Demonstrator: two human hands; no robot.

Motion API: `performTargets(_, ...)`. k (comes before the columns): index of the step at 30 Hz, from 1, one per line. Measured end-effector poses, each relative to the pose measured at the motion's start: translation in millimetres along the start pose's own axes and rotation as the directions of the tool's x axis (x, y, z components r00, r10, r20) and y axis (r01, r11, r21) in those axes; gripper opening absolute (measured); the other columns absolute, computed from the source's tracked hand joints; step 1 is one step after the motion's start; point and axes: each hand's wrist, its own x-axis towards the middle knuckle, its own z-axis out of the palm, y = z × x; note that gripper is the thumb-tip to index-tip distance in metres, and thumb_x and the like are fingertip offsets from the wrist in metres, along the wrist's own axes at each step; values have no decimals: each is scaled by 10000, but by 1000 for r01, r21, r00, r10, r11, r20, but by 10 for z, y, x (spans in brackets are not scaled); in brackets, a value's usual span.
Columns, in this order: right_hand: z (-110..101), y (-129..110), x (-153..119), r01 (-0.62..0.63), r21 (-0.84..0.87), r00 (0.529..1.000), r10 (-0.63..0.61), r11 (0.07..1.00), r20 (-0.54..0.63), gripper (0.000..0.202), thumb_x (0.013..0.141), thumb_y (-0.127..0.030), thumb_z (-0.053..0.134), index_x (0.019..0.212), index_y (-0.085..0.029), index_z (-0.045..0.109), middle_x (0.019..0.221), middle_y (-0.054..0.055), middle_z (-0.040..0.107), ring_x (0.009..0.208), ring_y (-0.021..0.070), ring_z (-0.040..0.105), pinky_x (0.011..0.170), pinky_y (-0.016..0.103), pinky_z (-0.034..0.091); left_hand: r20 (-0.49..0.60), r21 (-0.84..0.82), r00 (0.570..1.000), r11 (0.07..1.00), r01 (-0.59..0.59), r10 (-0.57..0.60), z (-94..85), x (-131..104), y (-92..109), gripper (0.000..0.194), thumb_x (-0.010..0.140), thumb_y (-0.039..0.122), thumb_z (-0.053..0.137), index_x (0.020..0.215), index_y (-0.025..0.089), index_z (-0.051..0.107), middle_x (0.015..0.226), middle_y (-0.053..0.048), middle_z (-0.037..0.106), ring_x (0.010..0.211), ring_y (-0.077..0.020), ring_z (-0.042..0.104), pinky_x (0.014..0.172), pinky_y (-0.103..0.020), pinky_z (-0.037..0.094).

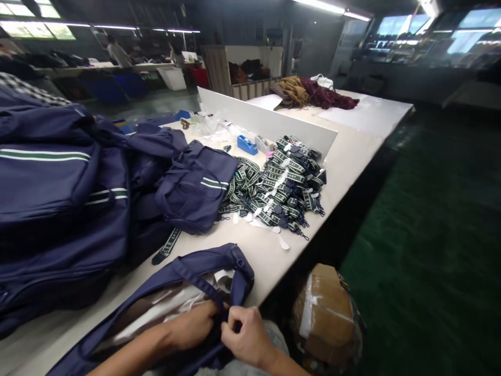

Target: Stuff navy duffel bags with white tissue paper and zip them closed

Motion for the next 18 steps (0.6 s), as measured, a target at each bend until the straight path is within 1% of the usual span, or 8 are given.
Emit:
performTargets(2,-45,62,-50,12,-13,1000,-12,1000,-9,241,704,-187,545,524,-178,385,488,-59,408,464,65,369,486,220,241,-103,28,994,999,-35,37,9,-315,-25,439,788,81,431,1090,223,716,1075,-19,736,1026,-199,670,961,-311,523)
performTargets(4,-136,124,-51,32,-33,999,-33,999,-24,264,729,-196,540,528,-176,370,488,-61,379,472,63,354,488,215,242,-362,193,914,974,-118,183,-4,-606,-59,439,837,118,430,1148,273,699,1113,-5,730,1022,-182,678,905,-260,544)
performTargets(7,-362,219,40,58,-72,995,-64,996,-81,314,763,-237,538,532,-183,333,488,-63,332,476,64,330,492,215,255,-716,529,542,848,9,441,-114,-825,-165,388,900,279,549,1281,297,626,1284,-51,651,1184,-236,610,1030,-345,487)
performTargets(9,-550,250,130,59,-88,995,-66,994,-75,347,765,-269,550,524,-191,313,489,-60,327,482,68,335,498,216,273,-802,555,384,808,198,457,-215,-790,-296,552,863,429,631,1375,241,547,1367,-116,582,1261,-311,544,1087,-463,430)
performTargets(10,-652,240,173,28,-88,999,-32,996,-38,354,767,-285,557,525,-197,314,484,-59,341,473,71,348,490,216,278,-829,519,380,816,255,409,-254,-733,-376,608,850,483,634,1385,212,532,1358,-134,582,1248,-325,550,1072,-479,440)
performTargets(12,-875,144,252,-125,-81,979,136,989,150,319,790,-325,558,562,-213,365,458,-57,401,418,84,385,436,216,269,-834,442,478,853,277,277,-282,-586,-532,542,876,473,586,1340,192,564,1282,-121,629,1156,-291,610,993,-420,504)
performTargets(15,-1248,-205,431,-223,-185,836,285,957,468,280,849,-367,550,619,-214,499,464,-35,521,373,112,446,389,226,277,-802,411,564,866,284,195,-206,-405,-648,402,852,159,493,1222,194,646,1201,-87,671,1088,-240,635,961,-352,508)
performTargets(18,-1527,-663,842,79,-293,940,26,953,339,352,916,-394,540,629,-201,605,583,6,608,524,134,550,524,244,412,-820,452,521,826,338,235,-93,-325,-562,556,676,-49,397,1094,178,684,1092,-85,692,982,-228,643,891,-345,511)
